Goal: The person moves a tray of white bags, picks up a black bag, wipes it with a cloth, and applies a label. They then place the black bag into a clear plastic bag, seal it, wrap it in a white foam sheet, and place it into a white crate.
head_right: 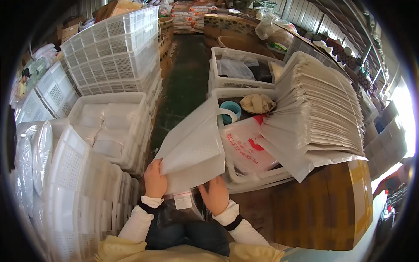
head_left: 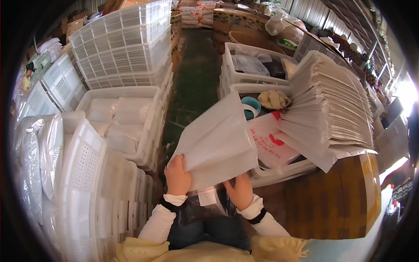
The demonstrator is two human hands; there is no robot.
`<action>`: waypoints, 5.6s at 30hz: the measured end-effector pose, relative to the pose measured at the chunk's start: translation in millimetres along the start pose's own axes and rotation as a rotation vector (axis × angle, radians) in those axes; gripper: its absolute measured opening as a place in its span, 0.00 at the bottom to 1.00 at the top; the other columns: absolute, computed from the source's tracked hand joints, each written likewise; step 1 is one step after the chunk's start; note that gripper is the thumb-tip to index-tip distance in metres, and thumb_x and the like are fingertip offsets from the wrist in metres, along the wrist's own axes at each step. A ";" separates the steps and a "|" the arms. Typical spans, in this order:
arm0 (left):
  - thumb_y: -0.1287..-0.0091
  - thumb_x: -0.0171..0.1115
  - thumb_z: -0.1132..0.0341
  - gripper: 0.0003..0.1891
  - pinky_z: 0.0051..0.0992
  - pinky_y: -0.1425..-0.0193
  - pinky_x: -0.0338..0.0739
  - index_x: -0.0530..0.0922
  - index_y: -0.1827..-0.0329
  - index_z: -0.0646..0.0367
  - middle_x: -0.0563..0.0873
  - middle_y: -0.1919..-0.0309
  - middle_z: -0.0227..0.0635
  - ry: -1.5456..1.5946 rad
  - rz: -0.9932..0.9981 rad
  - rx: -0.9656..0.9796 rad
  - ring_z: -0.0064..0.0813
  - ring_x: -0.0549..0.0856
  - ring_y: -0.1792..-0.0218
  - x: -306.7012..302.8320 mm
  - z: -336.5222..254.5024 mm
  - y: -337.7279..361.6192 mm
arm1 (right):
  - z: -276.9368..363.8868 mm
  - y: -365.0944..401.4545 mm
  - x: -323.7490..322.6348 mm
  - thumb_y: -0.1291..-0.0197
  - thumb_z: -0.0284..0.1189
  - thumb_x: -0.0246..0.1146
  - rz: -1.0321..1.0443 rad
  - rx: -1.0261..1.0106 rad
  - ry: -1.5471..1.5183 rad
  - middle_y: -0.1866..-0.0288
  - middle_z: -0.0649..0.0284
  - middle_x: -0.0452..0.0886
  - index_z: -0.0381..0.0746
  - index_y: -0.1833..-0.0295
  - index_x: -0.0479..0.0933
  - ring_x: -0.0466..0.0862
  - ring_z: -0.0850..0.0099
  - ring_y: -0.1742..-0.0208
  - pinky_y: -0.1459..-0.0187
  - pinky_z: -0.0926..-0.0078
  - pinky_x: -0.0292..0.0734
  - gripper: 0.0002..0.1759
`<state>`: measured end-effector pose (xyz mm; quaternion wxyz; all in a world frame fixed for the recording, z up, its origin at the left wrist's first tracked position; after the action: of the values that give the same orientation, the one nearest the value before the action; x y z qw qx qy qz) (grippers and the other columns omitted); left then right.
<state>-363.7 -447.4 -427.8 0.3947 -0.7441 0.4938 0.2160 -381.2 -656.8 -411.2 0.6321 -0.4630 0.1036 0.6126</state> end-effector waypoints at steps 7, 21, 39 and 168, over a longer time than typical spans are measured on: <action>0.46 0.48 0.81 0.18 0.39 0.41 0.67 0.71 0.51 0.65 0.76 0.49 0.51 0.298 -0.151 -0.081 0.50 0.73 0.48 -7.0 26.6 10.8 | -57.2 9.3 47.4 0.53 0.39 0.72 0.210 0.394 -0.605 0.61 0.52 0.80 0.28 0.51 0.72 0.80 0.67 0.59 0.57 0.72 0.73 0.31; 0.39 0.48 0.76 0.08 0.31 0.55 0.71 0.73 0.58 0.65 0.80 0.64 0.49 0.587 -0.135 -0.344 0.45 0.79 0.61 1.4 70.8 15.4 | -19.0 69.5 116.9 0.44 0.32 0.64 0.662 1.053 -1.593 0.52 0.64 0.79 0.37 0.42 0.69 0.80 0.73 0.52 0.50 0.72 0.75 0.24; 0.50 0.62 0.68 0.19 0.41 0.38 0.67 0.74 0.56 0.67 0.80 0.54 0.54 -0.471 -0.035 0.135 0.52 0.76 0.50 -18.1 30.6 -35.9 | -71.5 126.7 117.4 0.46 0.49 0.59 0.455 1.128 -1.753 0.44 0.56 0.77 0.37 0.40 0.69 0.77 0.60 0.45 0.42 0.62 0.70 0.34; 0.59 0.78 0.66 0.50 0.34 0.39 0.67 0.56 0.33 0.62 0.70 0.42 0.40 1.419 0.014 -0.211 0.37 0.71 0.43 -118.7 -34.2 26.3 | 57.9 35.4 80.7 0.36 0.33 0.55 0.246 0.617 -2.090 0.43 0.58 0.75 0.37 0.36 0.64 0.74 0.67 0.42 0.41 0.68 0.68 0.24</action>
<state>-439.6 -413.1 -332.9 -0.0971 -0.7362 0.6126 -0.2708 -418.9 -567.2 -452.0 0.4312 0.4766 -0.2890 0.7095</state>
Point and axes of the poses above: each hand's wrist, its own y-axis away from the middle knuckle, its own x-axis out of the palm, z = x × y, the point moved 10 cm from there along -y, towards the middle knuckle
